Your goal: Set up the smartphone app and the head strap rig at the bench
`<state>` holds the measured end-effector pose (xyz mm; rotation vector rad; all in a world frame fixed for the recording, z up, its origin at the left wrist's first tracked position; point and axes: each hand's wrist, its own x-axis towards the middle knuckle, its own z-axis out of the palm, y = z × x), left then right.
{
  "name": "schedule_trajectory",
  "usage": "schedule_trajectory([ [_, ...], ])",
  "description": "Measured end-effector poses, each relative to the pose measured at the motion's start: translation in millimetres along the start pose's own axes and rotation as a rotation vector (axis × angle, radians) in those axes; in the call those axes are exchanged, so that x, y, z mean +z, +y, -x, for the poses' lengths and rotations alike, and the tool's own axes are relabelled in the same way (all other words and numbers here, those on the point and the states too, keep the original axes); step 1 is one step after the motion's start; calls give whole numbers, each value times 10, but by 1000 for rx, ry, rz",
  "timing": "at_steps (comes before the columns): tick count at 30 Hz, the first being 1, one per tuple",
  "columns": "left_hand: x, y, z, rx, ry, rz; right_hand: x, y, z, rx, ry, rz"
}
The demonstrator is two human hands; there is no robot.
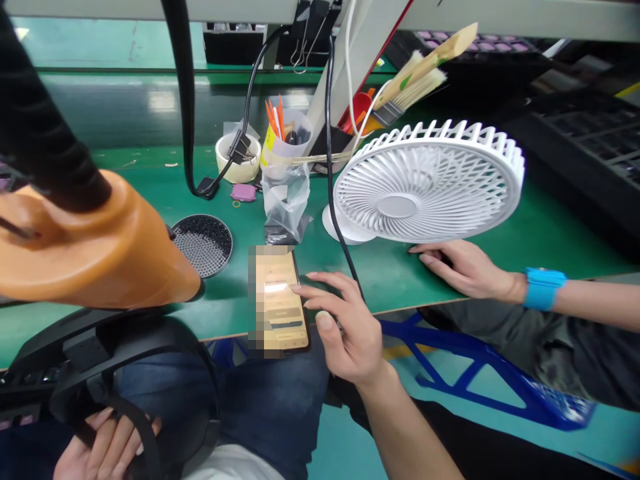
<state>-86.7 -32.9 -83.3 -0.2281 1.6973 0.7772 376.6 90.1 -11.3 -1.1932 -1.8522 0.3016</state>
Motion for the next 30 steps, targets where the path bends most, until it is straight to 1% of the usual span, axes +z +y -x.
schedule_trajectory([
  [2, 3, 19, 13, -53, 16, 16, -3, 17, 23, -22, 35, -23],
  [5, 25, 60, 38, -147, 66, 53, -7, 38, 47, -26, 53, -31],
  [8, 57, 86, 62, -176, 85, 60, -6, 41, 49, -38, 40, -21],
  [12, 90, 92, 82, -160, 106, 60, -3, 32, 44, -44, -13, 17],
  [15, 106, 94, 96, -144, 116, 66, 3, 35, 50, -40, 22, 6],
  [21, 185, 97, 167, -189, 97, 89, 12, 51, 65, -43, 80, -33],
  [23, 207, 106, 192, -193, 111, 113, 6, 52, 73, -54, 86, -42],
  [27, 247, 118, 243, -163, 146, 137, -10, 38, 101, -116, 52, -68],
  [30, 320, 117, 309, -130, 156, 141, -9, 10, 120, -133, 13, -78],
])
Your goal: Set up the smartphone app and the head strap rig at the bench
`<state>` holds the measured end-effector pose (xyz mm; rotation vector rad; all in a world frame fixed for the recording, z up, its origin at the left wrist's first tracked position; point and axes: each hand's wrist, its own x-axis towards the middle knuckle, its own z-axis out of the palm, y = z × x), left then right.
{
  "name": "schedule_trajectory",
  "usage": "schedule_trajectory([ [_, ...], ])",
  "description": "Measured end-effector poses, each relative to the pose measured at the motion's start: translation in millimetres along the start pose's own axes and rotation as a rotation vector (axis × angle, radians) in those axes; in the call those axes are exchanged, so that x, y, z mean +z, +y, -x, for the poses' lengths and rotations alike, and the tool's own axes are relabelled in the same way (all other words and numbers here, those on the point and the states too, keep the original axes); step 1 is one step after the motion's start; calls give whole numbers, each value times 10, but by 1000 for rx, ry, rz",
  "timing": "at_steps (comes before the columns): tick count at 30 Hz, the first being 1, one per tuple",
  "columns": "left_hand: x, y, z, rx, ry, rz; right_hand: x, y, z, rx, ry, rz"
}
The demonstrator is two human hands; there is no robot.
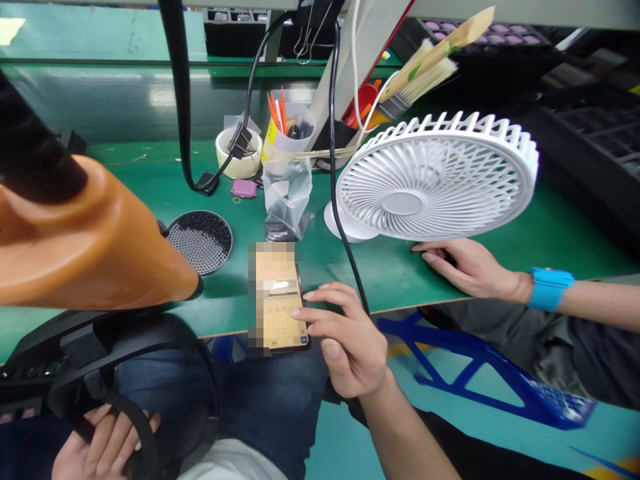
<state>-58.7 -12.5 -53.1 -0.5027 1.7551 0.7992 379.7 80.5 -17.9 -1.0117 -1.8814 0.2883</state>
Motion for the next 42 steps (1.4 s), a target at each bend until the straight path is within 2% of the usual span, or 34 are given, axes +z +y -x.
schedule_trajectory([
  [6, 114, -15, 130, 22, 32, 78, 25, -51, -24, -21, -86, 35],
  [12, 49, -33, 67, 37, -4, 39, 13, -76, -24, -21, -67, 5],
  [18, 4, -49, 11, 11, 1, 64, 8, -88, -15, -76, -180, 13],
  [24, -33, -38, -19, 13, -21, 6, -70, -162, 52, -12, -109, -26],
  [28, 31, -27, 61, 0, 17, 76, -78, -188, 92, -26, -112, -41],
  [33, 93, -9, 142, 13, 17, 53, -66, -180, 103, -31, -122, -28],
  [42, 100, -6, 153, 0, 38, 42, -23, -15, -34, 75, 34, 129],
])
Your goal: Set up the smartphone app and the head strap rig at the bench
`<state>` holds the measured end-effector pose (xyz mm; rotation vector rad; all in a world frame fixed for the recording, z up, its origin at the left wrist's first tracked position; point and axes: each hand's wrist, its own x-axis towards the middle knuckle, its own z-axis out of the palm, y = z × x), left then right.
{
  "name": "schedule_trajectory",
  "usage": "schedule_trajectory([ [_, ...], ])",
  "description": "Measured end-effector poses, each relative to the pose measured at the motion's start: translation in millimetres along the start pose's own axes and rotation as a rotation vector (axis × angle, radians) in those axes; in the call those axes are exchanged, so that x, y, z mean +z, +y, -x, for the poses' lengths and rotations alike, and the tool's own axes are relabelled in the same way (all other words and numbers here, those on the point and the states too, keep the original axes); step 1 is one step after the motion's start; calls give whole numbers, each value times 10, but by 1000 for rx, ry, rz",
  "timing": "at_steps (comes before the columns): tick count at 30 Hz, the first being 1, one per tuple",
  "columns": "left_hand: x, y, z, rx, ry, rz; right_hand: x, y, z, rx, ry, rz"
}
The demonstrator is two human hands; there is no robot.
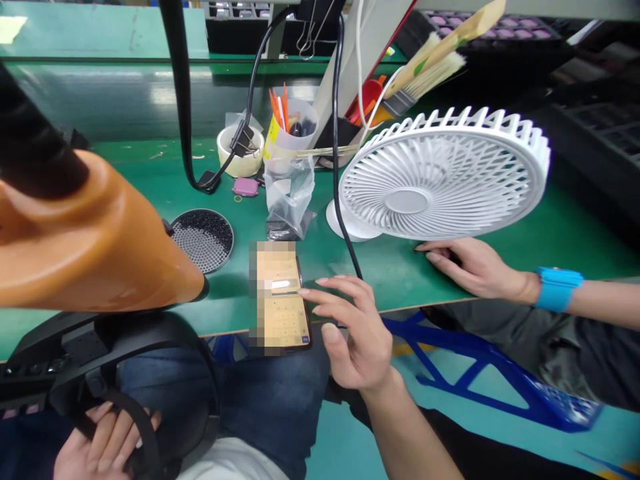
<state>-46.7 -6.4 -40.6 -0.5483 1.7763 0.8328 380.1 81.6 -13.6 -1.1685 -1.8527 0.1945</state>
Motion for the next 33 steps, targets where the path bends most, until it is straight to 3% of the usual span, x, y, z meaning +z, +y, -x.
schedule_trajectory([
  [16, -29, -36, -96, -13, -10, 14, 15, 10, -150, 88, -173, 86],
  [23, -86, -42, -174, 1, -28, -11, 38, 17, -197, 110, -185, 103],
  [30, -143, -24, -222, -15, -45, -33, 27, 43, -105, 120, -60, 2],
  [33, -130, -24, -197, -17, -39, -13, 14, 33, -112, 107, -110, 5],
])
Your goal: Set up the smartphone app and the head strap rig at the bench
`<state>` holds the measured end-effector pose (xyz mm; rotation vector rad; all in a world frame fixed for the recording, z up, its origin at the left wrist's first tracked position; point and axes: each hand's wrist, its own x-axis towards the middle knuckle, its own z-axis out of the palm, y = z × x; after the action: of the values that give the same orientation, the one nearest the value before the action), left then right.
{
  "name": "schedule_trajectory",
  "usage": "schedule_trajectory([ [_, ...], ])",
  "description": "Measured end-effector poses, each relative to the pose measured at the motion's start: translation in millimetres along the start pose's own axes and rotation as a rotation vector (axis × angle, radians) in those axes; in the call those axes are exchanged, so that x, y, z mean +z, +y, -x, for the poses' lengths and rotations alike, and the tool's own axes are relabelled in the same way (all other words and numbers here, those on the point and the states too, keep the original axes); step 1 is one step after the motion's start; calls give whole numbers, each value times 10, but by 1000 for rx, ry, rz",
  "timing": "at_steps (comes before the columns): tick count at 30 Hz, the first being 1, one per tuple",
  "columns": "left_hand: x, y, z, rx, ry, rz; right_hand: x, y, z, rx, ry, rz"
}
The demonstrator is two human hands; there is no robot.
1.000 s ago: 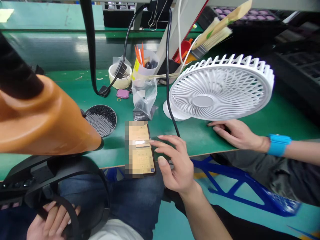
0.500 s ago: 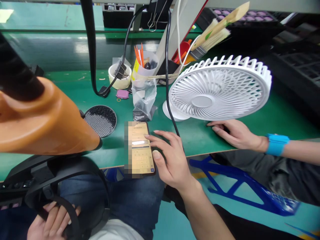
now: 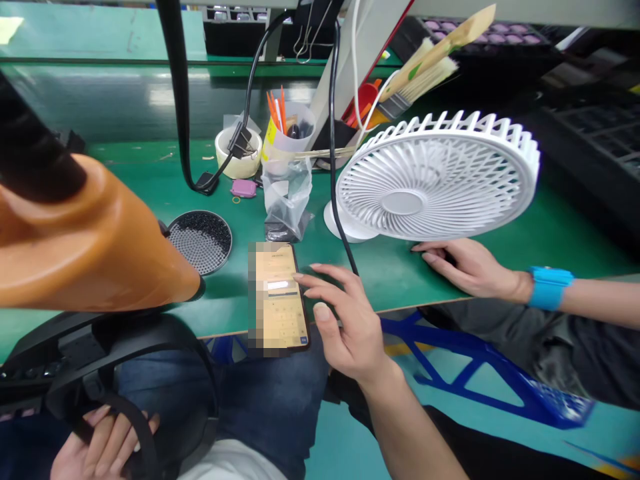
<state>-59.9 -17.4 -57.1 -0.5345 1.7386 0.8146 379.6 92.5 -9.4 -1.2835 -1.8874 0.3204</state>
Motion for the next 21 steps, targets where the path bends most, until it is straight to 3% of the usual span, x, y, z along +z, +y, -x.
schedule_trajectory([
  [5, -1, -32, -21, 46, -2, -2, 0, -37, -81, 14, -123, 95],
  [9, 27, -23, -8, 40, 8, -13, 10, -26, -81, 32, -83, 66],
  [15, 180, 42, 210, -51, 66, 45, -12, 7, 21, -37, 37, -54],
  [21, 146, 9, 183, 41, 19, -6, -5, -45, -89, 16, -94, 74],
])
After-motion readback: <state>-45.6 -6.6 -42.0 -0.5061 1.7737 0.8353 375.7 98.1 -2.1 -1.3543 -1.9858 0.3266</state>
